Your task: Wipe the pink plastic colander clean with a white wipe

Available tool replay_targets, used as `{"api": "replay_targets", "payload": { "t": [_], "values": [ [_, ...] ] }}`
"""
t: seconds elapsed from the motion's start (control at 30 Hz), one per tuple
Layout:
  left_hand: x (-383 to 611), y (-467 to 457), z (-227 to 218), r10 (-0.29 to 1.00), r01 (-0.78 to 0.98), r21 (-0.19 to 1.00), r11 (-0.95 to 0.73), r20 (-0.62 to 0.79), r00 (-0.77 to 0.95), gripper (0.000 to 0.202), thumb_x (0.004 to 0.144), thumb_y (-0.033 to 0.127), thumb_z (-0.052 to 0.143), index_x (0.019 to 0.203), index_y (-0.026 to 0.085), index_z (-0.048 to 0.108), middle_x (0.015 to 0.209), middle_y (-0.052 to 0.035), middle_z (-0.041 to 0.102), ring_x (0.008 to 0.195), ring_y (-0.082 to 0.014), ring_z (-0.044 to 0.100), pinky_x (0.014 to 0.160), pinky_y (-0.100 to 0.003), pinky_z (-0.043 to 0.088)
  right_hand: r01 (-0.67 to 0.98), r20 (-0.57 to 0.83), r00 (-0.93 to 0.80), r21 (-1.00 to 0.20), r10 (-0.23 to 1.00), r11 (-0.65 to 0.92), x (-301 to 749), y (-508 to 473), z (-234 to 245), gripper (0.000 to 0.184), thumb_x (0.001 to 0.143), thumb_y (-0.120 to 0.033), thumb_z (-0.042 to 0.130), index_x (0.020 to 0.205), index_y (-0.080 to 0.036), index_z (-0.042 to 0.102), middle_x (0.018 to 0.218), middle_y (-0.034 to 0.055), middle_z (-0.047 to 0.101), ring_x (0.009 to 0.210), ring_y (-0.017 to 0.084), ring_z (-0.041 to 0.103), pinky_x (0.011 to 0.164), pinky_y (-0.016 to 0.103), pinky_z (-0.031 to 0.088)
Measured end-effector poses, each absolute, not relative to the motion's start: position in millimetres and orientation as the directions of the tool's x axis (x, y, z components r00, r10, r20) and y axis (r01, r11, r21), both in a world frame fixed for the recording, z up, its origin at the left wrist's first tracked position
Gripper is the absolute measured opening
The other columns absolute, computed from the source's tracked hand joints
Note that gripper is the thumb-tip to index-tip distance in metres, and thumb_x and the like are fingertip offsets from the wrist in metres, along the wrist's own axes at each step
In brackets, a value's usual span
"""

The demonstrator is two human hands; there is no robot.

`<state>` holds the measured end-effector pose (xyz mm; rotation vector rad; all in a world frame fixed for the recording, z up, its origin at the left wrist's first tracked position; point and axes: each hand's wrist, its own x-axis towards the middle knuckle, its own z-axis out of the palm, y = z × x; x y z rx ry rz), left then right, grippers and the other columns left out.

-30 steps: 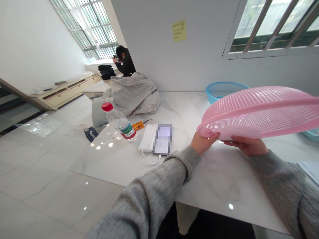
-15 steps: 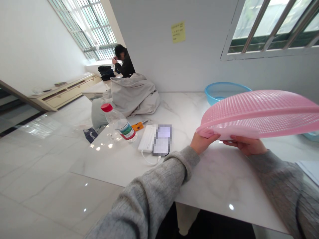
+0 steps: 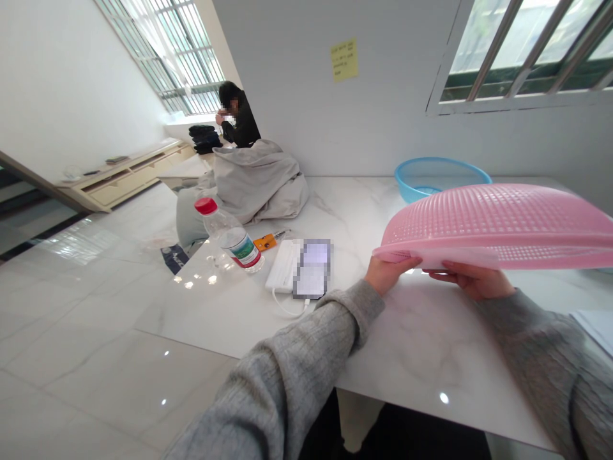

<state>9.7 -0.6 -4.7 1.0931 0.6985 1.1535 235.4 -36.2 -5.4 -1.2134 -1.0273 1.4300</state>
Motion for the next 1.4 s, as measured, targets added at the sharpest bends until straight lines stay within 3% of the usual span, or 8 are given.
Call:
{"api": "replay_targets", "payload": {
  "t": [0.17, 0.33, 0.53, 0.9, 1.13, 1.4],
  "values": [
    [9, 0, -5, 0.953, -0.33, 0.944, 0.024, 0.078, 0.292, 0.033, 0.074, 0.027, 0.096, 0.102, 0.016, 0.081, 0.111, -0.0096, 0.083, 0.112, -0.0255, 0.076, 0.104, -0.044, 0.062, -0.101, -0.156, -0.059, -0.982, 0.986, -0.161, 236, -35, -5, 0.035, 0.083, -0.041, 0.088, 0.117, -0.035, 0.083, 0.129, 0.0023, 0.082, 0.121, 0.035, 0.078, 0.104, 0.05, 0.069],
    [11, 3, -14, 0.961, -0.34, 0.94, -0.004, 0.098, 0.259, 0.045, 0.075, 0.024, 0.095, 0.118, 0.021, 0.082, 0.128, -0.0093, 0.081, 0.121, -0.0238, 0.074, 0.112, -0.043, 0.058, -0.076, -0.118, -0.071, -0.989, 0.99, -0.124, 238, -34, -9, 0.033, 0.087, -0.043, 0.086, 0.119, -0.037, 0.083, 0.13, 0.0017, 0.082, 0.117, 0.034, 0.08, 0.106, 0.058, 0.068],
    [14, 4, -23, 0.963, -0.288, 0.954, 0.077, 0.003, 0.269, 0.042, 0.074, 0.032, 0.098, 0.11, 0.015, 0.083, 0.118, -0.0132, 0.083, 0.109, -0.0257, 0.077, 0.105, -0.048, 0.061, -0.126, -0.214, -0.073, -0.967, 0.974, -0.221, 244, -30, -19, 0.034, 0.083, -0.047, 0.088, 0.115, -0.033, 0.085, 0.129, 0.004, 0.082, 0.116, 0.036, 0.081, 0.114, 0.061, 0.063],
    [10, 2, -14, 0.947, -0.3, 0.95, -0.081, 0.167, 0.274, 0.043, 0.08, 0.025, 0.093, 0.12, 0.02, 0.082, 0.13, -0.0095, 0.081, 0.129, -0.0269, 0.072, 0.12, -0.048, 0.054, -0.151, -0.21, -0.114, -0.962, 0.971, -0.226, 244, -27, -18, 0.039, 0.08, -0.047, 0.092, 0.117, -0.037, 0.085, 0.133, 0.0013, 0.081, 0.122, 0.036, 0.078, 0.114, 0.059, 0.064],
    [12, 4, -21, 0.954, -0.345, 0.937, -0.047, 0.144, 0.262, 0.053, 0.073, 0.036, 0.099, 0.12, 0.019, 0.082, 0.129, -0.0115, 0.08, 0.127, -0.0304, 0.072, 0.118, -0.054, 0.054, -0.149, -0.217, -0.099, -0.962, 0.971, -0.23, 238, -33, -11, 0.04, 0.084, -0.042, 0.089, 0.123, -0.036, 0.081, 0.139, 0.0012, 0.079, 0.126, 0.036, 0.077, 0.117, 0.059, 0.062],
    [9, 2, -14, 0.949, -0.271, 0.96, -0.075, 0.152, 0.277, 0.043, 0.077, 0.036, 0.095, 0.113, 0.016, 0.082, 0.116, -0.0115, 0.082, 0.116, -0.0292, 0.074, 0.107, -0.049, 0.06, -0.142, -0.184, -0.09, -0.97, 0.979, -0.195, 237, -33, -12, 0.041, 0.083, -0.046, 0.089, 0.122, -0.036, 0.082, 0.134, 0.0016, 0.08, 0.126, 0.036, 0.077, 0.117, 0.059, 0.062]
  ]
}}
